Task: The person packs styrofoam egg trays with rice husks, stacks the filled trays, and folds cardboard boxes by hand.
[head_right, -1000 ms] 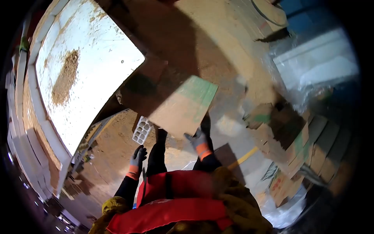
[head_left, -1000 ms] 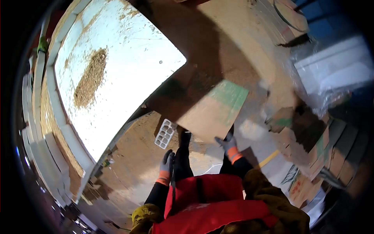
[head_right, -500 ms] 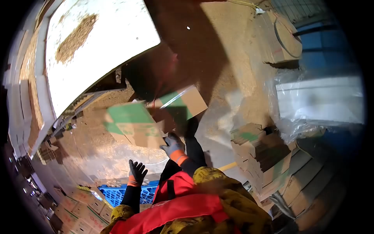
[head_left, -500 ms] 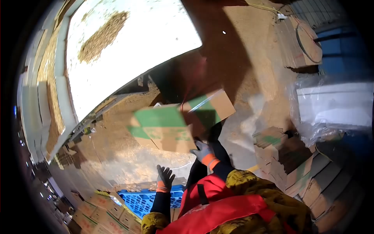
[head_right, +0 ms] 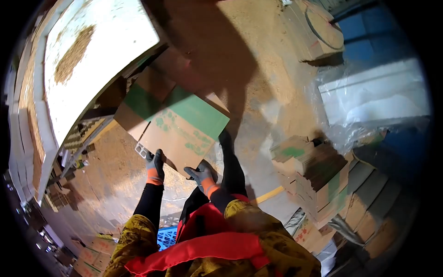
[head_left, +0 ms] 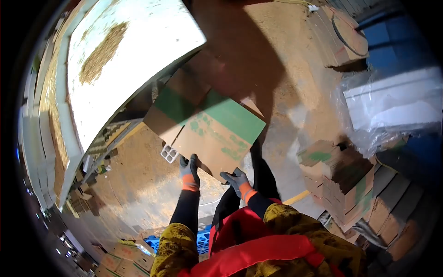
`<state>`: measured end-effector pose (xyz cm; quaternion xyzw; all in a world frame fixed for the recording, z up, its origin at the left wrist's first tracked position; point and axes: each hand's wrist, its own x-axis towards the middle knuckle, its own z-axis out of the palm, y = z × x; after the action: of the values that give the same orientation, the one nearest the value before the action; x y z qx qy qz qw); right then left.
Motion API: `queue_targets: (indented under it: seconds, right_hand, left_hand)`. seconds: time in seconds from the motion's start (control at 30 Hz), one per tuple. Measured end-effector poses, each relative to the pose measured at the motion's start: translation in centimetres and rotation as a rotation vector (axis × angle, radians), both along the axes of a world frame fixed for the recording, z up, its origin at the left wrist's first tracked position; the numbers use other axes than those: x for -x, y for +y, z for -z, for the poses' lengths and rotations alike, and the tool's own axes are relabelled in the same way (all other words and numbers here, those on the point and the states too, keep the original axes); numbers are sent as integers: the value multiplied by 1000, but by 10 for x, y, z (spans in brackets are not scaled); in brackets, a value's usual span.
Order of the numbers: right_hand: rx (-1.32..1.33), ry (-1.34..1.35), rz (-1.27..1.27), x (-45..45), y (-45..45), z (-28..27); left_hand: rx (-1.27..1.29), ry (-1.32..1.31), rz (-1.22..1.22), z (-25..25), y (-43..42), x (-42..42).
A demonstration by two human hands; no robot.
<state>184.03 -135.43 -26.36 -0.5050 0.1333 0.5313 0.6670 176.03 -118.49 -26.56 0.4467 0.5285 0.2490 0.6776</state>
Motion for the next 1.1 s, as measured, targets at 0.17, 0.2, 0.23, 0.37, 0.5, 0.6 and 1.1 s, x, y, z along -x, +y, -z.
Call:
queue_targets:
  seconds: [0.17,0.2,0.23,0.37,0.5,0.6,1.1]
  right_hand:
    - [269,-147,-354,-72,-32,36]
    - [315,-196,-259,-101,-39,30]
    - [360,-249,-167,-130,-45,24]
    - [394,-877,82,-240,-47,87]
    - [85,-412,108,-305,15,179]
    - [176,-588,-291,-323,79,203]
    - [314,-652,-489,-291,94,165]
  left_hand:
    - [71,14,111,55,43,-18]
    - [138,63,71,67,46,-18]
    - [164,160,83,61,47,-30]
    - [80,269,170,75,53,-39]
    - [418,36,-402,88,71,-43]
    - [380,112,124,124,92,-13]
    - [531,102,13,150,95,-71]
